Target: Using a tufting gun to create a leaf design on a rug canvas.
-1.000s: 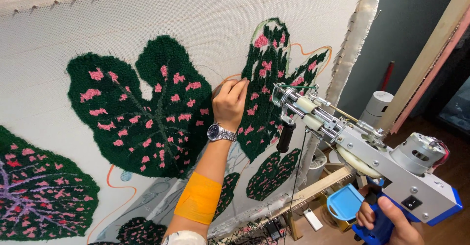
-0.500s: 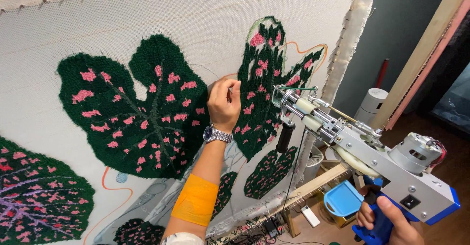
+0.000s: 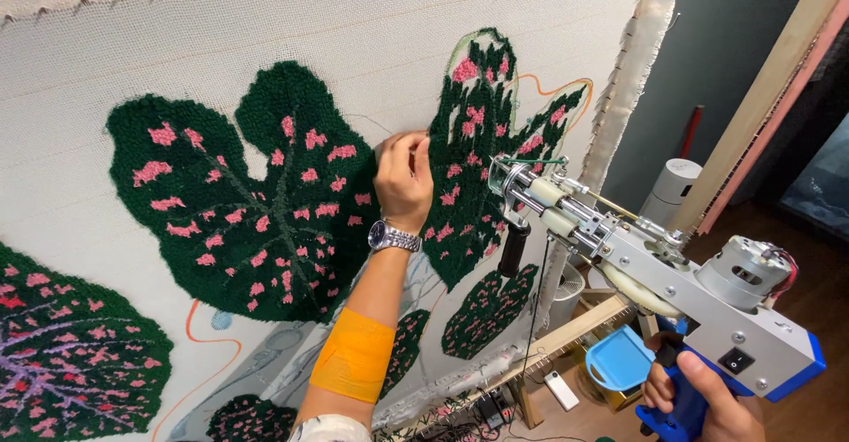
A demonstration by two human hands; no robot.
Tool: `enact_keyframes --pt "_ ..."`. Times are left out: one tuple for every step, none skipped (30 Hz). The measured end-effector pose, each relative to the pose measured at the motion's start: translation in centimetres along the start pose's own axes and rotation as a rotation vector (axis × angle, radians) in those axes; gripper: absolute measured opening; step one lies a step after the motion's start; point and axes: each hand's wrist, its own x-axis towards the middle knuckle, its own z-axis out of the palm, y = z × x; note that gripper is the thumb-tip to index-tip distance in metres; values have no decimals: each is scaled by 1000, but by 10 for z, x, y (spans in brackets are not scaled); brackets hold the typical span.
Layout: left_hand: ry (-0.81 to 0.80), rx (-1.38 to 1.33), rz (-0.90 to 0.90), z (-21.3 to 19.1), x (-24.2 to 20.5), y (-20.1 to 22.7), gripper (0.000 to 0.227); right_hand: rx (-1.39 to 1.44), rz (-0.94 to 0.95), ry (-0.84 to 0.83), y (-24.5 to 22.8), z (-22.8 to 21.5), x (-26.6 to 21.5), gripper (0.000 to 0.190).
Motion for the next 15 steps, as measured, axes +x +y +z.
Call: enact_keyframes --pt "-20 -88 -126 -1 1 0 7 -15 38 7 0 1 1 54" --pt "-45 -173 -259 -4 -1 1 8 -34 85 16 -1 1 0 53" --pt "-48 -173 -262 -4 -10 -4 8 -35 87 18 -1 1 -2 53" --pt "-69 -168 -142 -2 -17 -11 10 1 36 1 0 3 0 53" --pt "-91 -164 -22 -1 -23 -18 15 38 -14 -17 1 5 1 53" --pt "-92 -162 -24 -6 -23 -9 15 37 -12 -17 0 6 0 53" --pt "-131 -176 -62 -10 -23 0 17 18 -23 -19 -2 8 0 52" --pt "-170 -190 -99 -15 -22 8 20 -1 -36 -22 -3 10 0 50" --pt "-169 -190 -99 -15 -24 12 20 -2 -35 -22 -4 13 -1 50" --pt "-177 -230 -165 -15 -27 17 13 13 -44 -22 -5 17 -2 53" --pt "-185 -270 -231 -16 -29 21 10 27 -53 -21 -7 21 -2 55" --pt "-184 -269 -230 -15 -41 18 10 28 -52 -23 -7 22 -2 55" --pt "-223 -266 -220 -14 -53 14 19 35 -69 -35 -7 23 -1 54" --pt "-261 -265 -208 -11 -65 10 32 43 -88 -47 -8 24 1 54" --pt "-259 -265 -206 -7 -75 9 32 43 -90 -48 -5 18 5 54"
